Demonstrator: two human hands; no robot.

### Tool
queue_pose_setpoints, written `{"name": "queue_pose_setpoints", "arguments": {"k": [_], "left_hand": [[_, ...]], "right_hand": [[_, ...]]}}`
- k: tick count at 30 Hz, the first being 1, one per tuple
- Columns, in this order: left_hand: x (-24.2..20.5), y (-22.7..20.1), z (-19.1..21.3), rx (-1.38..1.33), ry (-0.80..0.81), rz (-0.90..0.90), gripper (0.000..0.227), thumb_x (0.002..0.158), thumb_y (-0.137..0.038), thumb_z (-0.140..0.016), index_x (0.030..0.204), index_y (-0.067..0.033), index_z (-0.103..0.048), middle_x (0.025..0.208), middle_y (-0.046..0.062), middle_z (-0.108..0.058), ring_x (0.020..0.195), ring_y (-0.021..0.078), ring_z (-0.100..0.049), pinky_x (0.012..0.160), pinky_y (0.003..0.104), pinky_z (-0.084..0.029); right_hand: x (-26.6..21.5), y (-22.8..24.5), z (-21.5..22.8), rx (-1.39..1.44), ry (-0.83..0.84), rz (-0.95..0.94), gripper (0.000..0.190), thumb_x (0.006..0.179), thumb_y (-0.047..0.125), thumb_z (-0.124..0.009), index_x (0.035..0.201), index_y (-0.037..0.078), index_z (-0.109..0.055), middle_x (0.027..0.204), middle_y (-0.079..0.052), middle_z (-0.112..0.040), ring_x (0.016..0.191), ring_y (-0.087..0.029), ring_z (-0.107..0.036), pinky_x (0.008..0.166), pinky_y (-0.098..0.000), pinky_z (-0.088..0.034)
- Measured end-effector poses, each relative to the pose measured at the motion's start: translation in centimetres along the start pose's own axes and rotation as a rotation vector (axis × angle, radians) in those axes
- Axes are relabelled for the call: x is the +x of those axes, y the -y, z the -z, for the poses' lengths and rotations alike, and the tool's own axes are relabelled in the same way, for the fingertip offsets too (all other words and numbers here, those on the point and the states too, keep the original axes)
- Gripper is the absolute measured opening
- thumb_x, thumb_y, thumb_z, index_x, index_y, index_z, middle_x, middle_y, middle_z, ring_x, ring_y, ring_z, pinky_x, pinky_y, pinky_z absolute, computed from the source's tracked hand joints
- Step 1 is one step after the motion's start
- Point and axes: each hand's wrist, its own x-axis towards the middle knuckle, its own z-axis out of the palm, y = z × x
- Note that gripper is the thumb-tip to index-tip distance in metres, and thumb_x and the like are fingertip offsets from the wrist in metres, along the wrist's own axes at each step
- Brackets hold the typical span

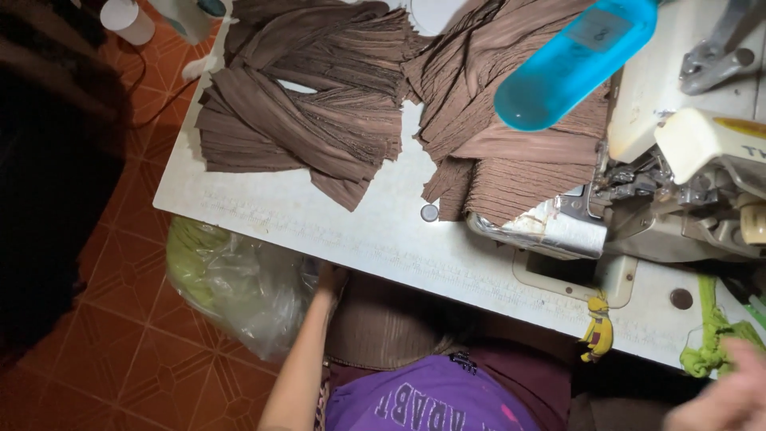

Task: Sewing brown pleated fabric strips using an overlock sewing machine

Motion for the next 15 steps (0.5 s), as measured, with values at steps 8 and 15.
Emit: {"name": "queue_pose_setpoints", "arguments": {"k": [8, 15], "left_hand": [[1.0, 2.3, -1.6, -0.14, -0.135, -0.042, 0.028, 0.075, -0.017, -0.07, 0.099, -0.0017, -0.071, 0.096, 0.015, -0.073, 0.091, 0.0285, -0.068, 0.075, 0.042, -0.051], [-7.1, -5.7, 7.4, -0.432, -0.268, -0.147, 0.022, 0.084, -0.022, -0.062, 0.095, -0.003, -0.064, 0.087, 0.012, -0.068, 0.08, 0.0236, -0.064, 0.072, 0.036, -0.048]], "right_hand": [[1.3, 12.9, -6.7, 0.595, 0.264, 0.445, 0.019, 0.091, 0.023, -0.059, 0.103, 0.012, -0.07, 0.083, 0.012, -0.075, 0.073, -0.007, -0.072, 0.07, -0.0271, -0.057], [-2.6, 13.9, -13.1, 0.879, 0.867, 0.128, 0.027, 0.093, 0.023, -0.056, 0.113, 0.007, -0.065, 0.108, -0.009, -0.069, 0.094, -0.019, -0.065, 0.081, -0.0289, -0.047]]}}
